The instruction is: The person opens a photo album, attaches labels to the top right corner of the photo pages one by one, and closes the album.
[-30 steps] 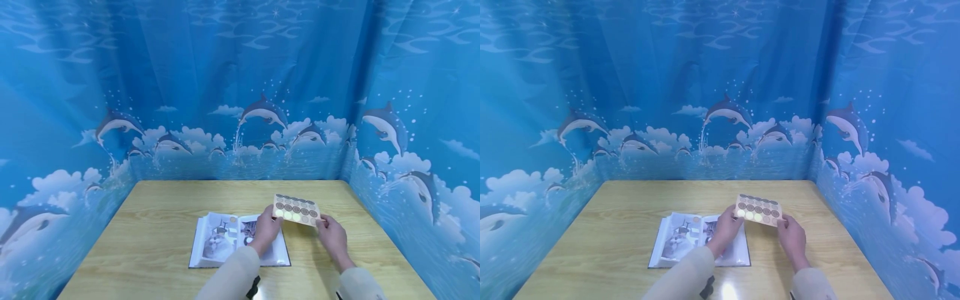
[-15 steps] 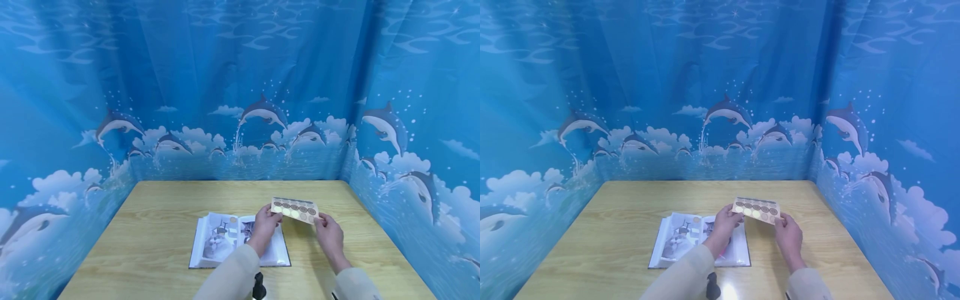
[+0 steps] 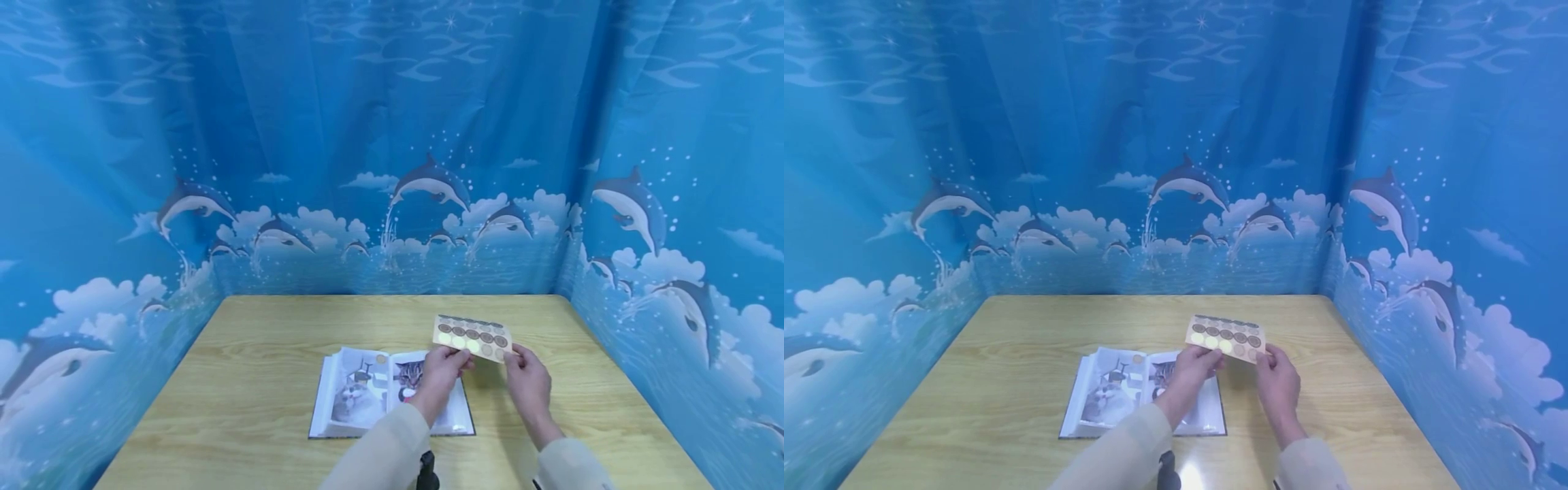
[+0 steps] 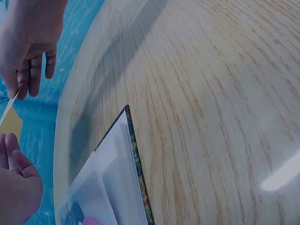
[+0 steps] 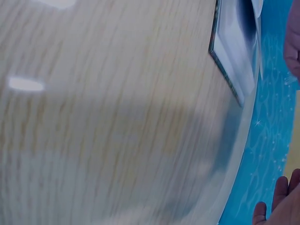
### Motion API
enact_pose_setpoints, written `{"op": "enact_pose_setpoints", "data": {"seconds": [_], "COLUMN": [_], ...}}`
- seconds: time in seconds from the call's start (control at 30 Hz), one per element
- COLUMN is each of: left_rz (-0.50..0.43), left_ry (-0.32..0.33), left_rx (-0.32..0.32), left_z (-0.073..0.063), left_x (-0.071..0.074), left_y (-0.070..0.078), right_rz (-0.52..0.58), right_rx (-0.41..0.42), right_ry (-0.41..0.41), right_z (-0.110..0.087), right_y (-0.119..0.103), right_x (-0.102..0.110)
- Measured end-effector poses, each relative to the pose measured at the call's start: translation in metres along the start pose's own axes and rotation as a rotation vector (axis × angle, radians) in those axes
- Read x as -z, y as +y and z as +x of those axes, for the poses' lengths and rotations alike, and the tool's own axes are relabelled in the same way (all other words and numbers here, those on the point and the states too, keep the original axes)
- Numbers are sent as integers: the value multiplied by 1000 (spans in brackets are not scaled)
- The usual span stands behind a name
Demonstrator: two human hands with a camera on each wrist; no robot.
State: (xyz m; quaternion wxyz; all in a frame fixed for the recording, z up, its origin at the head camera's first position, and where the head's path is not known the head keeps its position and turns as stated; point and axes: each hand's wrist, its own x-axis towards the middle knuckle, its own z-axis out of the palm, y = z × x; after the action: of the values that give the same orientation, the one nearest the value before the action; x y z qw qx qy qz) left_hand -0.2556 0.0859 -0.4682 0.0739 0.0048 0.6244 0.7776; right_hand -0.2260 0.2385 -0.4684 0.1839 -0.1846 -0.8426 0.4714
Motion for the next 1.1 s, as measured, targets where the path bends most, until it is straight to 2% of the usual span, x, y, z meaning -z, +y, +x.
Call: {"op": "enact_pose_setpoints", "data": {"seconds": [0.17,0.4,0.5,0.7,0.77,0.87,1.1], "left_rz": [-3,4,0,-5,-19,-18,36], "left_ry": [15,48,56,71,68,53,35], "left_rx": [-8,16,19,25,33,31,34], "left_z": [-1,-2,-2,-2,-2,-2,-2], "left_x": [-4,-6,-7,-6,-5,-3,1], "left_y": [-2,-1,0,0,-1,-2,-5], "right_rz": [13,30,-47,-283,-327,-375,-413], "right_rx": [11,-5,83,463,547,588,561], "right_ry": [-8,-70,-59,34,44,26,-52], "right_z": [-5,-8,-9,-9,-9,-10,-13], "right_y": [-7,-9,-6,-4,-5,-8,-12], "right_x": [-4,-5,-5,-9,-11,-13,-15]}}
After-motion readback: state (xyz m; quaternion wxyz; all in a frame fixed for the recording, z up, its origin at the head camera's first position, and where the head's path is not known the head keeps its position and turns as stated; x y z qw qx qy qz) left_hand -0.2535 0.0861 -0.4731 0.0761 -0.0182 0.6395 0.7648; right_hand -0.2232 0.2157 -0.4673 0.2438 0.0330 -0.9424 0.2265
